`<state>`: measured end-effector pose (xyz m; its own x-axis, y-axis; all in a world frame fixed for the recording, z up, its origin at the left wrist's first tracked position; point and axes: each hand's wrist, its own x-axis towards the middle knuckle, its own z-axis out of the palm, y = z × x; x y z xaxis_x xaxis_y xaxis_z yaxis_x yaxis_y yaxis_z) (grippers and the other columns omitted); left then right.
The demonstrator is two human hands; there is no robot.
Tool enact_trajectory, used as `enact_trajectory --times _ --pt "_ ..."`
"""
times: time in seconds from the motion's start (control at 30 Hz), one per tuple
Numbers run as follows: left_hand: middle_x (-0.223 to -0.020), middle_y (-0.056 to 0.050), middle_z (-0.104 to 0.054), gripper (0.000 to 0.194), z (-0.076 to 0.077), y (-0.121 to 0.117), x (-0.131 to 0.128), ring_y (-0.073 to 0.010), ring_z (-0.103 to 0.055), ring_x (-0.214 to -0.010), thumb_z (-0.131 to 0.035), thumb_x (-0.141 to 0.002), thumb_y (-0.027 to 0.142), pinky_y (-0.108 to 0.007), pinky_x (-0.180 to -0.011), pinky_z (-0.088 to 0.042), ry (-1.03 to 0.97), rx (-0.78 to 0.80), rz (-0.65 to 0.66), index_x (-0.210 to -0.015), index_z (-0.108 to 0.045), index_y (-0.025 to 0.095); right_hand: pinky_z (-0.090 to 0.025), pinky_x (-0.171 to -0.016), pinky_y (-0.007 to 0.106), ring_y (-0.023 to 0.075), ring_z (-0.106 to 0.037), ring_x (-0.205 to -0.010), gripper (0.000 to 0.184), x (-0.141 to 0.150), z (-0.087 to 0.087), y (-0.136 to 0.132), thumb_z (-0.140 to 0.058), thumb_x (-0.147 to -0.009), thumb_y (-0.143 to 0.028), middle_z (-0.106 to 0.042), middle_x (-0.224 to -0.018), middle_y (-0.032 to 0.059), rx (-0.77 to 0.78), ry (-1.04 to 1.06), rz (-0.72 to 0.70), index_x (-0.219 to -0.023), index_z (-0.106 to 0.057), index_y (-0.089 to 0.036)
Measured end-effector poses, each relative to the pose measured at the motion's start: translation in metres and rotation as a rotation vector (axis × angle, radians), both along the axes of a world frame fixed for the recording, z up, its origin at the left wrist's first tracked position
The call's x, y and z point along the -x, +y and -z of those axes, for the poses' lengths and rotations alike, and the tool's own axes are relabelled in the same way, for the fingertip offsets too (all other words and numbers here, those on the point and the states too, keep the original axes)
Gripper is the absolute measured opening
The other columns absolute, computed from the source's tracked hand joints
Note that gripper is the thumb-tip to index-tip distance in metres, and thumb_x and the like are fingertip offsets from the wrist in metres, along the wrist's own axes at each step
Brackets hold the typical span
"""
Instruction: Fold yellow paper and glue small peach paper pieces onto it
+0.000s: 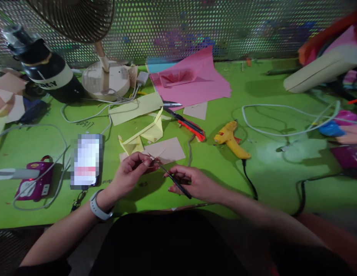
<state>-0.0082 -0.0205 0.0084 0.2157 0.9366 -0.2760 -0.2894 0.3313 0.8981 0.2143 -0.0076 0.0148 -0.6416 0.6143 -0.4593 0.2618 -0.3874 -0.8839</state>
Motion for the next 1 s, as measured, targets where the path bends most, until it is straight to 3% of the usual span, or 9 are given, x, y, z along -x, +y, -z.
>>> enact_trajectory --times 0.83,0.9,1.0 --pt "-0.096 -0.005 -0.071 0.02 0.004 0.001 -0.002 -0.0157 -0.07 -0.09 -0.071 -0.084 0.033 -0.034 -0.091 -0.056 0.014 0.033 -0.008 -0.086 -0.062 0.016 -0.043 -0.057 0.024 0.0094 -0.049 -0.061 0.044 0.001 0.009 -0.003 -0.077 -0.072 -0.051 -0.054 -0.069 -0.004 0.022 0.009 0.031 -0.096 -0.06 -0.017" --pt "-0.095 -0.005 -0.071 0.022 0.001 0.002 -0.002 -0.0173 -0.07 -0.091 -0.071 -0.083 0.036 -0.033 -0.084 -0.058 0.05 0.073 0.003 -0.085 -0.061 0.016 -0.044 -0.056 0.024 0.009 -0.048 -0.061 0.043 0.001 0.01 -0.004 -0.076 -0.073 -0.051 -0.053 -0.069 -0.0044 0.027 0.019 0.029 -0.096 -0.06 -0.017" --pt "-0.093 -0.006 -0.071 0.026 -0.004 0.002 -0.001 -0.018 -0.072 -0.081 -0.069 -0.083 0.04 -0.024 -0.06 -0.058 0.168 0.118 0.044 -0.086 -0.059 0.017 -0.048 -0.057 0.024 0.0096 -0.051 -0.063 0.044 0.0 0.01 -0.001 -0.074 -0.075 -0.051 -0.057 -0.075 -0.0023 0.033 0.033 0.044 -0.1 -0.06 -0.018"
